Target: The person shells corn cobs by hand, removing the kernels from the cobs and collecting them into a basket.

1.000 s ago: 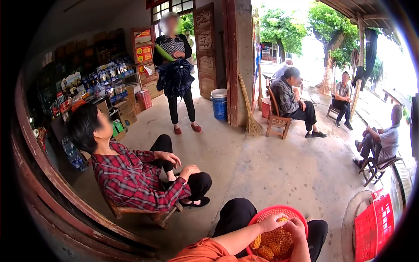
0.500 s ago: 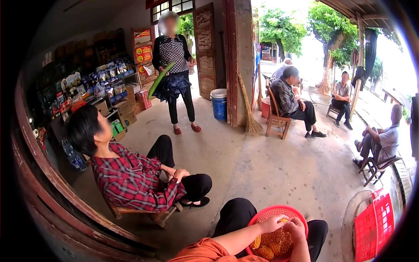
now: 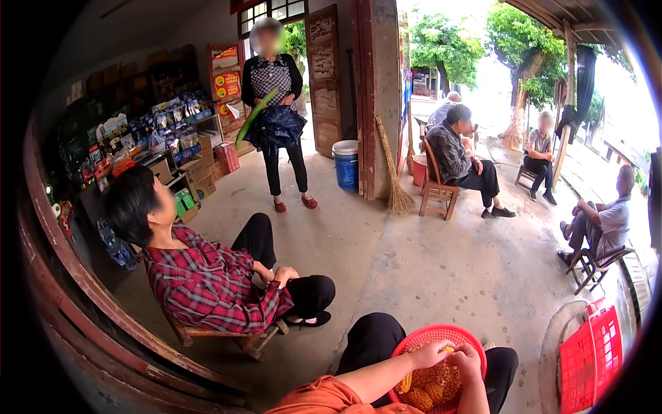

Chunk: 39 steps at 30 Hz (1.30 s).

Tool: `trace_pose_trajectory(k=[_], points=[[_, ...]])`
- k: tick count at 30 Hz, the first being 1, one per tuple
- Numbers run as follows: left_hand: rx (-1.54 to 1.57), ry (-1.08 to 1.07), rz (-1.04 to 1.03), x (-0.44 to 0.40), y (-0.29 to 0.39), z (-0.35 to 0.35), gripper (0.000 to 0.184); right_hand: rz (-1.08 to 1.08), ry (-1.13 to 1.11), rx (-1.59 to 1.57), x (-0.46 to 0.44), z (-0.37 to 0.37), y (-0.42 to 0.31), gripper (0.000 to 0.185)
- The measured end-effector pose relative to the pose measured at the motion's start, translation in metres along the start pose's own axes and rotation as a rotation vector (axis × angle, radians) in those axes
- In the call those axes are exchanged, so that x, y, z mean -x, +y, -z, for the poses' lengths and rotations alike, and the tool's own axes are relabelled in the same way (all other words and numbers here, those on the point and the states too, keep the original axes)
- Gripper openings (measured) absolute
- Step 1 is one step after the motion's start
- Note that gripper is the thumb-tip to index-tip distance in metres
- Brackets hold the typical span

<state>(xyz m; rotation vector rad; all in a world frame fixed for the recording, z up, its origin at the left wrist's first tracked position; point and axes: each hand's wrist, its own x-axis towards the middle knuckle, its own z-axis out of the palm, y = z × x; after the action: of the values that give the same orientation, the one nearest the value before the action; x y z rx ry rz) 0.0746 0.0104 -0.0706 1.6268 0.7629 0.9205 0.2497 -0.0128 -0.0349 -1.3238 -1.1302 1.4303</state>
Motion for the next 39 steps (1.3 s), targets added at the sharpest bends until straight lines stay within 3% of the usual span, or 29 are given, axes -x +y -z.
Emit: trace_pose_trajectory(k=[11,19,32,39], points=[[0.062,0.008,0.020,-0.001,0.002,0.004,0.030,0.066,0.002,0.103,0.000,-0.001,-0.002,0.016],[0.202,0.006,0.186,-0.002,0.001,0.008,0.034,0.150,-0.029,0.054,0.000,0.005,-0.001,0.018],[0.232,-0.010,0.170,-0.002,0.011,0.008,0.030,0.137,-0.069,-0.022,-0.006,0.006,0.008,0.010],[0.103,0.002,0.103,0.001,0.015,0.005,0.030,0.061,-0.078,-0.080,0.002,0.002,-0.003,0.009]])
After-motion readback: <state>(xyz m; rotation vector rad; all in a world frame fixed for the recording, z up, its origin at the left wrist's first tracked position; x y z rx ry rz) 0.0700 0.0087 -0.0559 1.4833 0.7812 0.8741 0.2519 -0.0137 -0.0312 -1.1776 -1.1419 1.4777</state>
